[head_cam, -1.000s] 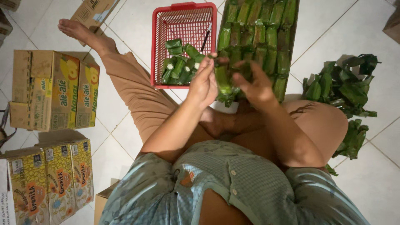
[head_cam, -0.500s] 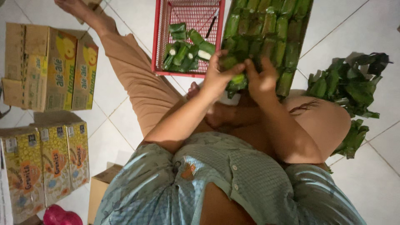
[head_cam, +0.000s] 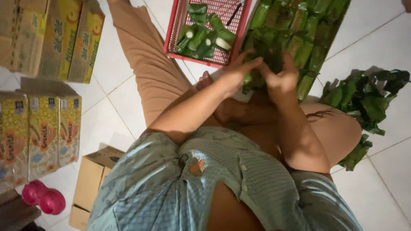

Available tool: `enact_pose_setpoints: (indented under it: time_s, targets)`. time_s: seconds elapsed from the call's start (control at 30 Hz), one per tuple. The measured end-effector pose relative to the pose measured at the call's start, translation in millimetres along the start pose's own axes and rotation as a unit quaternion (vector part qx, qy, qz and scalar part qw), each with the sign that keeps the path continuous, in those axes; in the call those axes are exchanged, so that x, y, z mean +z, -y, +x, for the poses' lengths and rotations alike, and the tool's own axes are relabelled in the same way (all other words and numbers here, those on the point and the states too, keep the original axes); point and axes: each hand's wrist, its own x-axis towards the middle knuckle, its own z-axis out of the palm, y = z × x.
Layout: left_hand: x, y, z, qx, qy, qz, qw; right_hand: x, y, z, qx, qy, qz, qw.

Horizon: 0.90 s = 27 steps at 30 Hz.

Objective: The person sits on the tiled floor and wraps cylindrical rice cakes in strips of banana leaf, folding the leaf around each cake. They take unwrapped cakes from a red plastic basket, wrap them by hand, and place the finished wrapped bundles onto a tray alongside already wrapped ones.

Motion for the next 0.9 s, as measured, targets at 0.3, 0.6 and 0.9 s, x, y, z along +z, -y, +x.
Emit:
enact_pose_setpoints:
  time_s: [0.3, 0.6, 0.9]
  targets:
    - [-124, -37, 44, 0.032, -0.271, 0.248, 0.930, -200, -84, 22, 0.063, -0.112, -0.413, 0.901]
    - [-171, -107, 74, 0.284, -0.377, 0.756, 0.453, -264, -122, 5, 0.206, -0.271, -0.556, 0.759]
    - [8, -29, 93, 0.329, 0.029, 0.713, 0.619, -143, -98, 44, 0.042, -0.072, -0.428, 0.900]
